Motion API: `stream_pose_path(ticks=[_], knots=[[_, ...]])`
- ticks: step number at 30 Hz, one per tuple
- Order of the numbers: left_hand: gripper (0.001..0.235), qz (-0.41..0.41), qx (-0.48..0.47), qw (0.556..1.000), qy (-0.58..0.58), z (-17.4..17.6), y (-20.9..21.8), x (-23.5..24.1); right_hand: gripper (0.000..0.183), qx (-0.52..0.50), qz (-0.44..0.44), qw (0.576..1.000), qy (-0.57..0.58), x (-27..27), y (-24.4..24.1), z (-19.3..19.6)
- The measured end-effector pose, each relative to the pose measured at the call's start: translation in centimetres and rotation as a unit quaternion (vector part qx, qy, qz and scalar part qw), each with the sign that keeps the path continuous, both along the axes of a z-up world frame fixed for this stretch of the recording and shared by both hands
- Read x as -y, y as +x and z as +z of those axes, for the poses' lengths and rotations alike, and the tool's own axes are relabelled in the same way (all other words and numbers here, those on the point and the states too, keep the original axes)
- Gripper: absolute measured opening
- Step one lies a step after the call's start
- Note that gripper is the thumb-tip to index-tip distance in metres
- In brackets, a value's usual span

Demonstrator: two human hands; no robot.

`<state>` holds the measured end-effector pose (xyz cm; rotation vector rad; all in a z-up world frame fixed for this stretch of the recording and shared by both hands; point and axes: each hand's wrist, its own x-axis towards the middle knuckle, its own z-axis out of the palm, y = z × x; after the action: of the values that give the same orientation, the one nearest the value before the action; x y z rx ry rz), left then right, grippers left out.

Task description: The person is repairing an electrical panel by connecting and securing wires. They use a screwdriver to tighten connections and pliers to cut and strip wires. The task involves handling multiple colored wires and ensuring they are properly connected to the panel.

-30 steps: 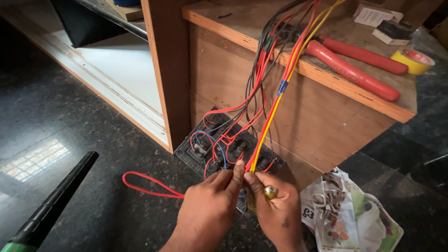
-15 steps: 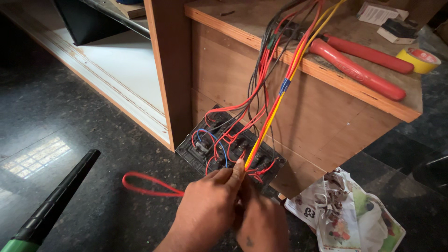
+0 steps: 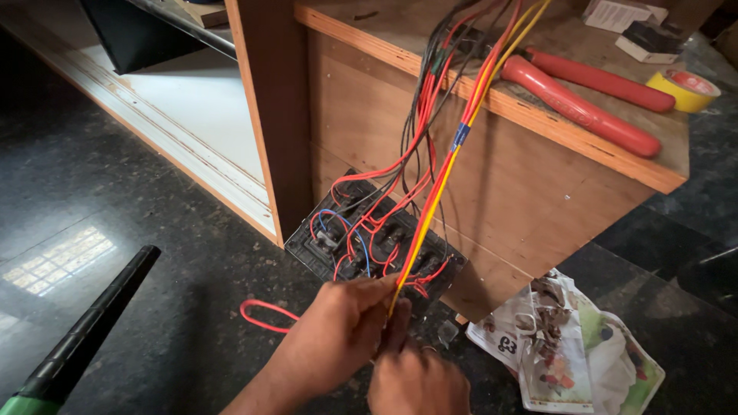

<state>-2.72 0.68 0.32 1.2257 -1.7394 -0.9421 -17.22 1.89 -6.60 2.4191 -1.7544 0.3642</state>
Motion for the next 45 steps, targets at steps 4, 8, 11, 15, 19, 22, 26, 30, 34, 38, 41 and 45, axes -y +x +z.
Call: stream_pose_path(ticks=[4,8,11,15,19,22,26,30,34,38,41,45], knots=[[0.022,-0.031,-0.114,0.985,0.127,-1.6,-0.1,0.9,0.075,-0.028,-0.037,0.998,-0.034,-0.7,0.7,0.1],[0.023,-0.046,-0.164,0.977,0.124,-3.6,-0.1,1.5,0.084,0.012,-0.016,0.998,0.057,-0.4,0.2,1.4],[0.024,-0.056,-0.263,0.941,0.205,-4.5,0.3,2.2,0.087,0.071,0.019,0.993,0.090,-0.1,-0.3,2.1],[0.027,-0.103,-0.303,0.911,0.261,-4.3,1.6,2.4,0.073,0.079,0.007,0.989,0.123,0.2,-0.7,2.7],[0.026,-0.104,-0.259,0.934,0.221,-3.4,0.9,1.9,0.077,-0.005,-0.037,0.991,0.130,0.0,-0.7,3.3],[0.023,-0.092,-0.198,0.965,0.148,-2.7,-0.2,1.5,0.072,-0.045,-0.054,0.988,0.136,-0.3,-0.7,3.4],[0.032,-0.005,-0.049,0.994,0.102,-2.3,-1.6,0.9,0.050,-0.078,-0.071,0.973,0.204,-0.2,-0.8,3.3],[0.037,0.044,0.010,0.995,0.092,-2.6,-1.4,1.3,0.047,-0.030,-0.025,0.954,0.297,0.1,-1.1,3.0],[0.029,-0.050,-0.067,0.991,0.100,-3.3,0.7,1.8,0.058,0.055,0.124,0.878,0.459,2.5,-5.2,2.6],[0.029,-0.129,-0.171,0.960,0.180,-3.5,1.0,1.2,0.044,0.320,0.125,0.878,0.333,4.1,-9.4,3.2],[0.028,-0.146,-0.185,0.945,0.227,-3.0,0.9,1.0,0.039,0.522,0.128,0.789,0.297,4.9,-9.9,3.6],[0.029,-0.153,-0.179,0.945,0.228,-2.6,1.0,1.0,0.040,0.653,0.065,0.717,0.237,5.0,-7.8,2.7]])
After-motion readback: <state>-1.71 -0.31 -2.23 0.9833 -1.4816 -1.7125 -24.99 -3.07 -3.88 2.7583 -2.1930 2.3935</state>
